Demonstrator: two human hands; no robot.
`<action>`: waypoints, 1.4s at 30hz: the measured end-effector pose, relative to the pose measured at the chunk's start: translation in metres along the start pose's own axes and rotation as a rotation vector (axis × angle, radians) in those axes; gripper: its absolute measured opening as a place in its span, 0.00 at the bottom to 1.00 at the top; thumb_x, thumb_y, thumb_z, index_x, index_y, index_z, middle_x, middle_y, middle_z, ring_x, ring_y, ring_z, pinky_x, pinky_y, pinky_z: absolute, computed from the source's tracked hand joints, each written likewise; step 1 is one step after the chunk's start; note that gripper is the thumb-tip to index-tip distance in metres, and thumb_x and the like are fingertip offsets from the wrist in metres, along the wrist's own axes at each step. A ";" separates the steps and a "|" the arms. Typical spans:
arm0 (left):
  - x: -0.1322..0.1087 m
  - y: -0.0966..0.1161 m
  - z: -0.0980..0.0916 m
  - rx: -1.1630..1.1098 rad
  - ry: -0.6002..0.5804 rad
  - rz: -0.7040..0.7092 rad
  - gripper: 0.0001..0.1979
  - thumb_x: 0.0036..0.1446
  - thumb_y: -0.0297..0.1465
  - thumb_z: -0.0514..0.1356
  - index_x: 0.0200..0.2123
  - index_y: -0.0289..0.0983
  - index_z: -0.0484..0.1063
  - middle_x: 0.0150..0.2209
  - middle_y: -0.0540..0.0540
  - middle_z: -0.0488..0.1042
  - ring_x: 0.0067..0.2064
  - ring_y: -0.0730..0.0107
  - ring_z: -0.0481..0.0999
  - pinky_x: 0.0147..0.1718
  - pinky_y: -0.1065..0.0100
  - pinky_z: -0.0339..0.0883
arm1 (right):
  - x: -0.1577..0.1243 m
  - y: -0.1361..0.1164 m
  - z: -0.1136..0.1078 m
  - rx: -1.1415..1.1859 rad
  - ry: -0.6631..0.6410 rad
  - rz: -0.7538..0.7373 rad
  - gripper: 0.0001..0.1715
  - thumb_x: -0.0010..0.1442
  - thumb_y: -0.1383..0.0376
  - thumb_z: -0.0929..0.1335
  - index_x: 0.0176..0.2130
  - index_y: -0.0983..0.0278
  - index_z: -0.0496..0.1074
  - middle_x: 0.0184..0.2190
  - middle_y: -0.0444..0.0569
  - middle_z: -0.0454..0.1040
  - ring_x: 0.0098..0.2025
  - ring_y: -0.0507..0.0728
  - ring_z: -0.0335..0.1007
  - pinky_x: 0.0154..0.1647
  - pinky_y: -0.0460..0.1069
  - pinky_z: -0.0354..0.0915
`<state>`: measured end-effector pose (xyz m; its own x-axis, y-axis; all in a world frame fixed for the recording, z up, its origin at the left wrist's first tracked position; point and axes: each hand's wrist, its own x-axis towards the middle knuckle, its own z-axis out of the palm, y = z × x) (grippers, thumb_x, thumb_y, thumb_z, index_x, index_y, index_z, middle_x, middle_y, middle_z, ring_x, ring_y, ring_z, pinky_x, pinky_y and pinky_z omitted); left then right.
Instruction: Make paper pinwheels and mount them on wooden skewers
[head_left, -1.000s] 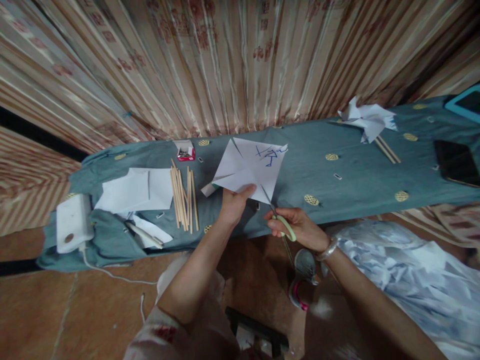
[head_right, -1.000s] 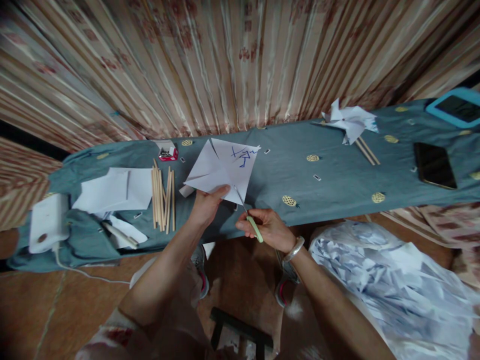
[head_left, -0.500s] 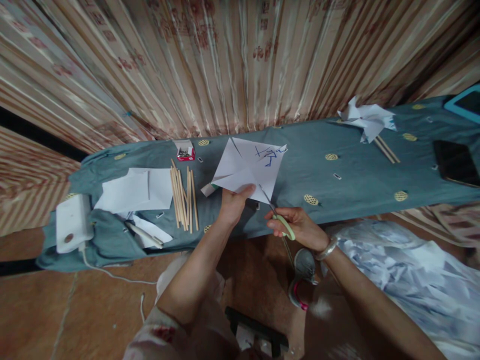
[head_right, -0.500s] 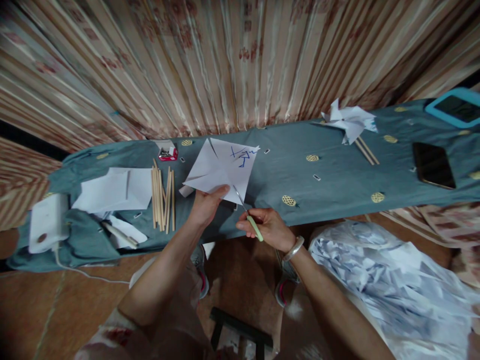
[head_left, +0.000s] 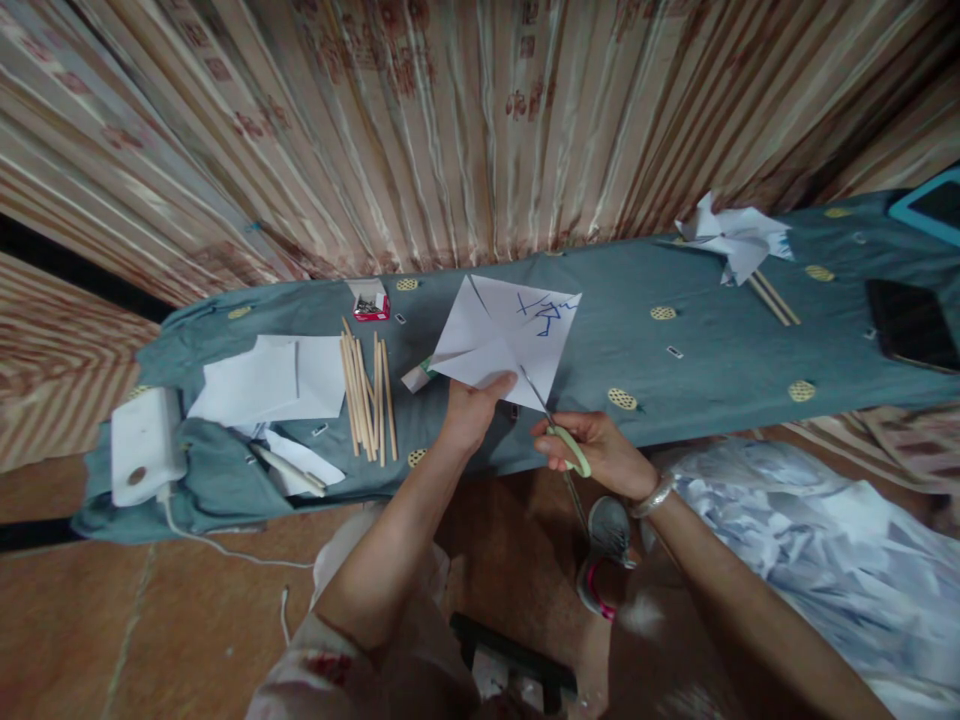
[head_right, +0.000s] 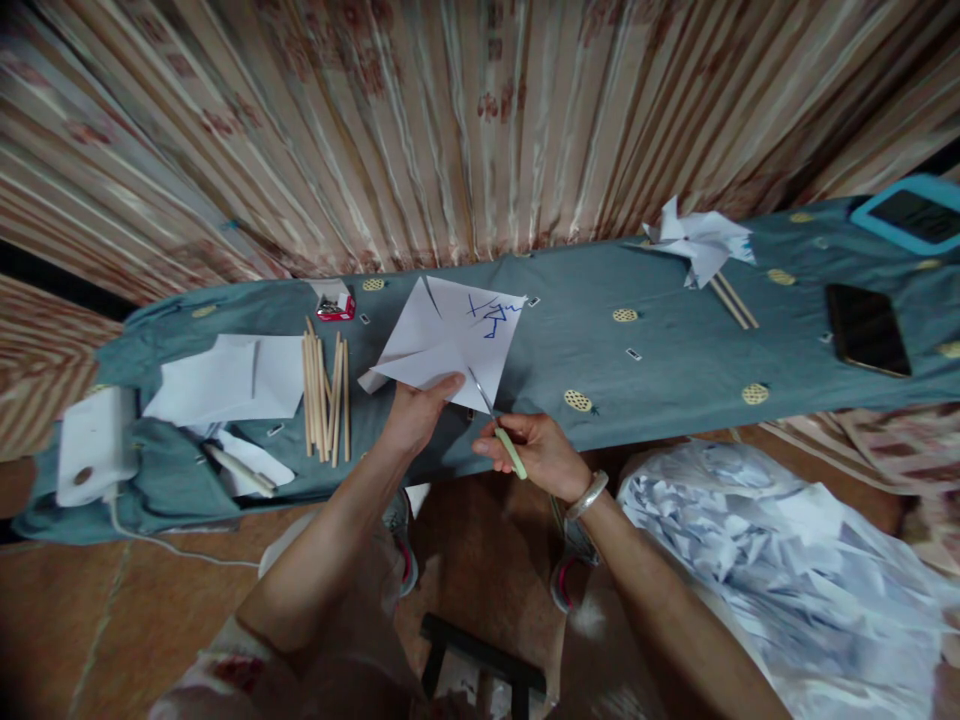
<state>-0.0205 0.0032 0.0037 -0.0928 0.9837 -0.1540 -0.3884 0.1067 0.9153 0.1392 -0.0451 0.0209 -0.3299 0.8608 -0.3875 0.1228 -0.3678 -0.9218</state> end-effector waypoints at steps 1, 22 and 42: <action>0.000 -0.001 0.000 0.006 -0.002 0.003 0.23 0.36 0.29 0.68 0.41 0.36 0.73 0.36 0.46 0.78 0.39 0.64 0.75 0.46 0.60 0.67 | 0.000 0.000 0.000 -0.004 -0.002 -0.007 0.26 0.40 0.47 0.76 0.29 0.65 0.75 0.17 0.40 0.70 0.19 0.48 0.64 0.20 0.44 0.62; -0.004 -0.006 0.001 0.025 -0.005 -0.019 0.22 0.34 0.28 0.69 0.38 0.35 0.73 0.33 0.47 0.77 0.35 0.66 0.74 0.41 0.62 0.68 | 0.002 -0.002 0.001 0.026 0.034 0.018 0.24 0.37 0.49 0.78 0.26 0.65 0.74 0.17 0.40 0.68 0.19 0.47 0.62 0.19 0.43 0.58; -0.005 -0.005 0.002 0.047 -0.014 -0.030 0.23 0.34 0.28 0.69 0.40 0.35 0.72 0.35 0.46 0.77 0.38 0.65 0.74 0.43 0.63 0.67 | 0.002 -0.006 0.001 0.029 0.061 0.008 0.26 0.35 0.51 0.78 0.24 0.65 0.69 0.14 0.38 0.68 0.17 0.46 0.61 0.17 0.42 0.57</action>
<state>-0.0159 -0.0022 0.0006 -0.0693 0.9819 -0.1765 -0.3468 0.1422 0.9271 0.1366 -0.0413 0.0254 -0.2709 0.8777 -0.3954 0.0979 -0.3835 -0.9183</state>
